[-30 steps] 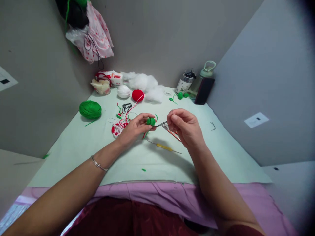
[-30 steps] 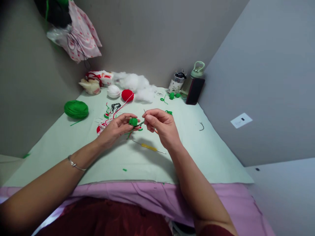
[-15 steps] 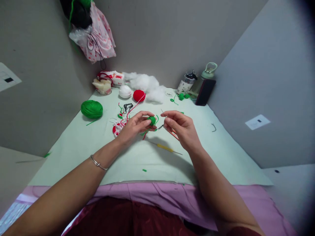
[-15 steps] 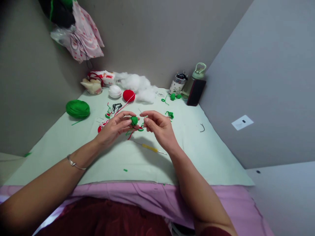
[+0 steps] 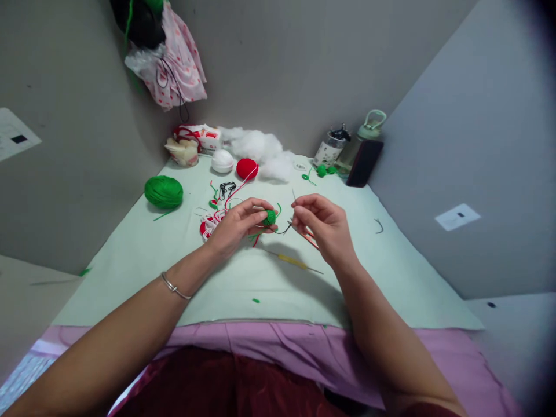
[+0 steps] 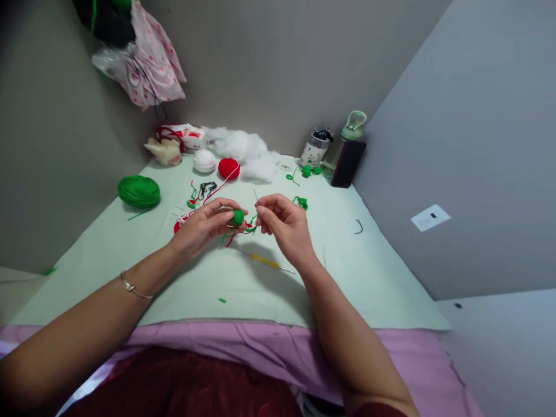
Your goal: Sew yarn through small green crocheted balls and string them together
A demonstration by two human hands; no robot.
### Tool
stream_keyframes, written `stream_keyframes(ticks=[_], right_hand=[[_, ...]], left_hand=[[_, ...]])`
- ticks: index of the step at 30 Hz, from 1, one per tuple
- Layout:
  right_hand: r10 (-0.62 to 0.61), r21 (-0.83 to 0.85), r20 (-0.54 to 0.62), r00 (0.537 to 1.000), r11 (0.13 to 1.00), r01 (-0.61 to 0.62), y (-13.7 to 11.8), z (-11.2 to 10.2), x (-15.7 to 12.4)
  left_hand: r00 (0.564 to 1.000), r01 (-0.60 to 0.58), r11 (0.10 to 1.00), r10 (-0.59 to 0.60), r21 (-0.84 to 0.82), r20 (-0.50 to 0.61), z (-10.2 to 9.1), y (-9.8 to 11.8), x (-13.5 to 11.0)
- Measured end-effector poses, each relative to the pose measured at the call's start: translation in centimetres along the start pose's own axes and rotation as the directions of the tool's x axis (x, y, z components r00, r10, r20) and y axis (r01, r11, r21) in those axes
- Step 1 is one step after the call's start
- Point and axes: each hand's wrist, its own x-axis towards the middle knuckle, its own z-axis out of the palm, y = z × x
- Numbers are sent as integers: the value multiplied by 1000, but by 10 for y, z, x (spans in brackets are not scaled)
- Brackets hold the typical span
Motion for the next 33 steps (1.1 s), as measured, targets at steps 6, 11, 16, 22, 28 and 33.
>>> stream_keyframes(ticks=[6,11,16,22,28,33], right_hand=[[-46,-94,30,998,994,49,0,11,-3],[-53,-127,17,998,990,55,-1,11,-3],[-90,-55,-54,994,995,88,-1,7,-3],[-101,-28,-68,993,995,99,0,3,-1],[-5,-59,45,999,998,7,5,9,0],[-2,-49,71,997,999,5,8,12,-1]], left_hand=[[1000,1,1000,-2,27,23,-1,-3,2],[1000,-11,997,12,80,-16,0,-1,0],[998,-47,996,50,69,-42,-2,-5,2],[997,-62,996,64,59,-35,-1,-6,3],[998,-50,998,51,33,-35,0,-4,1],[999,1,1000,-2,-26,-43,2,-1,1]])
